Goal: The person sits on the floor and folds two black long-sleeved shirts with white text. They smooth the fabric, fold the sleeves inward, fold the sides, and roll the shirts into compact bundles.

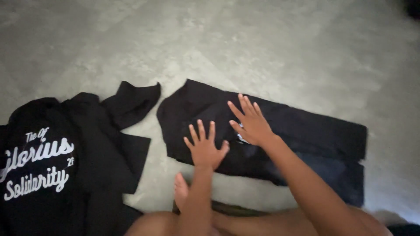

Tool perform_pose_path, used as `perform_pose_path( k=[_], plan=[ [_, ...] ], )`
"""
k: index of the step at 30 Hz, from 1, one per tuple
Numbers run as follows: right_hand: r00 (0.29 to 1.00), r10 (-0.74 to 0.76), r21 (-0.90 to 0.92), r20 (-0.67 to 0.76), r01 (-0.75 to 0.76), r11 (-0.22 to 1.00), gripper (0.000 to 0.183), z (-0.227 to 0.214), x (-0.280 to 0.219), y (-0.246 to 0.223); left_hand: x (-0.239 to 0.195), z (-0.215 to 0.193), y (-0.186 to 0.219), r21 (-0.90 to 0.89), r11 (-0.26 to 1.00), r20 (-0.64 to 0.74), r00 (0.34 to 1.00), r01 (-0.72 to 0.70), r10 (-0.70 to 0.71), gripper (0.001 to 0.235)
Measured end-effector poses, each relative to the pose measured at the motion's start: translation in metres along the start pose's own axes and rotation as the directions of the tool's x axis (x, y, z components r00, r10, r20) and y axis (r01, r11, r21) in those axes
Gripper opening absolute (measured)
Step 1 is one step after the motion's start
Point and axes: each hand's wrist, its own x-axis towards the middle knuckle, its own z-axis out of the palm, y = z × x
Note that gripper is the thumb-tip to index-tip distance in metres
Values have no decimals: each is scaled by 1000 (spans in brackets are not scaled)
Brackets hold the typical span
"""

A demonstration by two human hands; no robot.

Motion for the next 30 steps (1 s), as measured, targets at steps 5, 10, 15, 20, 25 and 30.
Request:
perform_pose_path(
  k=[5, 10, 15, 20, 25, 30],
  plan=[
    [985, 29, -26, 170, -24, 999, 62, 17, 72, -39, 4, -14, -3, -99, 995, 73, 997, 15, -8, 90],
    [964, 66, -123, 258, -35, 992, 67, 48, 138, -50, 14, -9, -11, -167, 986, 128, 992, 19, 2, 90],
    [978, 37, 83, 203, -55, 995, 71, 54, 162, -33, 17, 9, -12, -188, 981, -80, 996, -50, 36, 90],
    [916, 237, 361, -324, -112, 926, 51, -1, 61, 9, 78, -14, -9, -142, 988, -282, 955, 51, -90, 39],
    [763, 574, 282, -298, -504, 817, 49, 2, -101, 160, 147, -31, -9, 50, 981, -299, 934, -187, 193, 42],
    [713, 669, -84, -212, -695, 714, 60, 8, -153, 230, 170, -9, -31, 91, 966, -226, 940, -242, 257, 59]
  ],
)
